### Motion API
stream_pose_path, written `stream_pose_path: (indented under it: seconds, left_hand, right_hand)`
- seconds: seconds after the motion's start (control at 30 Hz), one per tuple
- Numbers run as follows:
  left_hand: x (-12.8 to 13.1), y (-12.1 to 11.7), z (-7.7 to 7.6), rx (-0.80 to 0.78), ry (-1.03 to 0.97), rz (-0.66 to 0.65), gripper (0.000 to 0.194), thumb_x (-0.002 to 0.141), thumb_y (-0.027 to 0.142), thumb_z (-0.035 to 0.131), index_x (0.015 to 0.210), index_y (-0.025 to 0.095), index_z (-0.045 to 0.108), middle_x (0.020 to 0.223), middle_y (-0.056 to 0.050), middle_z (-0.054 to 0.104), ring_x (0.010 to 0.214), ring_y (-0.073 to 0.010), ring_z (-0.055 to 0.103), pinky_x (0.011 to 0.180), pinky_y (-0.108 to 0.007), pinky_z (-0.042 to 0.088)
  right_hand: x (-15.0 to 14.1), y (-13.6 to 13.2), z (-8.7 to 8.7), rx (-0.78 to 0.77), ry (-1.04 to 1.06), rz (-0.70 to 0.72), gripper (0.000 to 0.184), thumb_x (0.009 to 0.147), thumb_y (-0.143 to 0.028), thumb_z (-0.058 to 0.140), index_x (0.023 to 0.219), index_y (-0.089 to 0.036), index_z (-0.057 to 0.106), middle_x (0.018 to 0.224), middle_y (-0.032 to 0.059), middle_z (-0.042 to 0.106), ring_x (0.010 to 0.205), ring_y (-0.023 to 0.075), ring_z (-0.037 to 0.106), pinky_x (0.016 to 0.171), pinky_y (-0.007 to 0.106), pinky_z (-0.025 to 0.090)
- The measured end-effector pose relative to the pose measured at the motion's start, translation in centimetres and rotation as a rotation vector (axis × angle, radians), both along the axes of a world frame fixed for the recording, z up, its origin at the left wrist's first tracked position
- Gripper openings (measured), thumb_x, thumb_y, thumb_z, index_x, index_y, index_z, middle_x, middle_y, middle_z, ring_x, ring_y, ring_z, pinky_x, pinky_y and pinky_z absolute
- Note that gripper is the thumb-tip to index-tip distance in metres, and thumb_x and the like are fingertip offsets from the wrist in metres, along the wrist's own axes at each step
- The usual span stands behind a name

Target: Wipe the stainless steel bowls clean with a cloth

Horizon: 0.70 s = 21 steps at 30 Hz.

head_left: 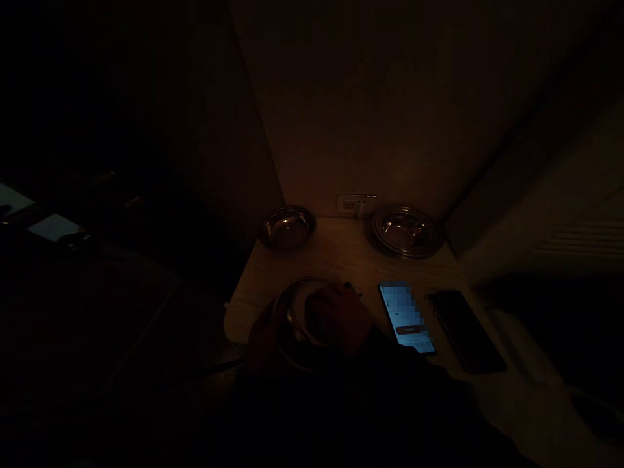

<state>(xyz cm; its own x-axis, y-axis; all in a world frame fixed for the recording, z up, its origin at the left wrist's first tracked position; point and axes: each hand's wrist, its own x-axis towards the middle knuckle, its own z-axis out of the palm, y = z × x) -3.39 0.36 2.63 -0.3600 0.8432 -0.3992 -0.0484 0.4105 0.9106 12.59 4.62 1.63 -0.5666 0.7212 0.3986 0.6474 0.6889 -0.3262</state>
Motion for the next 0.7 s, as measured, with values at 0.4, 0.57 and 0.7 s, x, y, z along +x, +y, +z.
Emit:
stream_pose_path:
  seconds: [0.4,0.57,0.7]
  left_hand:
    - [-1.4,0.4,-1.3,0.041,0.139,-0.088,0.038,0.074,0.031,0.063,0.11,0.019,0.068,0.121,-0.011,0.061,0.114,-0.0296,0.054,0.103,-0.039,0.036]
    - [-1.6,0.4,-1.0,0.076,0.231,-0.133,0.039,0.062,0.012,0.067,0.099,0.018,0.073,0.119,-0.008,0.064,0.119,-0.0278,0.051,0.106,-0.032,0.033]
    - [-1.7,0.6,-0.6,0.042,0.376,-0.228,0.042,0.072,0.019,0.056,0.112,0.013,0.067,0.117,-0.012,0.064,0.116,-0.0296,0.053,0.102,-0.04,0.036]
  right_hand:
    - [-0.7,0.7,0.5,-0.008,0.024,-0.017,0.016,0.083,-0.017,0.06,0.096,-0.022,0.068,0.103,0.0039,0.068,0.089,0.0223,0.053,0.074,0.036,0.041]
    - [0.5,-2.2,-0.3,-0.007,0.157,0.078,0.016,0.086,-0.018,0.057,0.098,-0.022,0.067,0.098,0.0035,0.068,0.088,0.02,0.054,0.074,0.033,0.043]
    - [2.3,-3.2,-0.9,-0.048,0.243,0.031,0.02,0.088,-0.015,0.052,0.102,-0.02,0.066,0.101,0.0067,0.066,0.09,0.0207,0.054,0.075,0.035,0.045]
